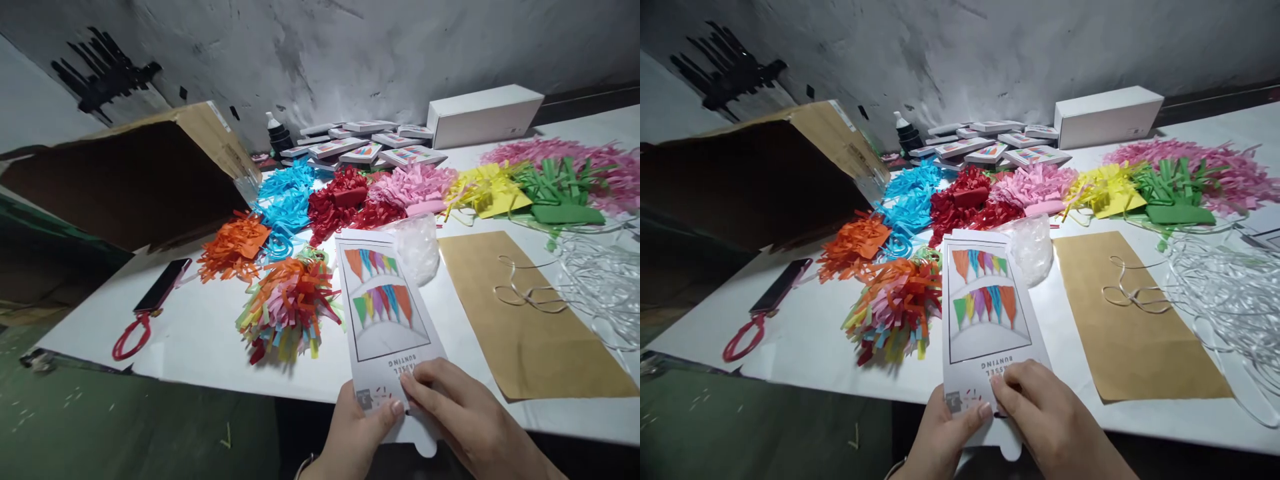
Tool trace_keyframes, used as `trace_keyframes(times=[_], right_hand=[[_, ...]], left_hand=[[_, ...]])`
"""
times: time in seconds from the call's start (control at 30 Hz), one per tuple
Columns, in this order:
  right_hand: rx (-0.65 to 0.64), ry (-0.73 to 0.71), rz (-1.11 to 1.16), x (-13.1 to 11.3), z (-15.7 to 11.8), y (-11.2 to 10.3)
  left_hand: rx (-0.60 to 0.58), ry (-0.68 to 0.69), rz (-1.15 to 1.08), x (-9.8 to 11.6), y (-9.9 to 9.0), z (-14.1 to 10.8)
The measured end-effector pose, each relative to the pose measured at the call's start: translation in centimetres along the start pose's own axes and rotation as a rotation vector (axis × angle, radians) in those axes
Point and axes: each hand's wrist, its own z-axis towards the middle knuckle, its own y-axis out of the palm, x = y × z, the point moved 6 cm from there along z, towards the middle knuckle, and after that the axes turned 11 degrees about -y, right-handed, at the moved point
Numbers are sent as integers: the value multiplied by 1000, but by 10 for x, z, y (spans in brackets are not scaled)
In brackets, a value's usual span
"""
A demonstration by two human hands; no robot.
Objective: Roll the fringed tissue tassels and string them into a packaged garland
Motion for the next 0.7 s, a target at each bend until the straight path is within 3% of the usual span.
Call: trace_keyframes(times=[0.3,0.47,0.57,0.7], right_hand=[[104,-1,-226,-5,5,-7],[126,-53,-194,-9,10,-12],[122,-76,-179,-6,4,-8],[118,-154,-377,-6,-9,7]], left_hand=[[-3,54,112,3,-2,-4],[-51,100,119,11,3,-7],[-12,34,82,10,2,-6],[-21,10,47,9,4,-4]])
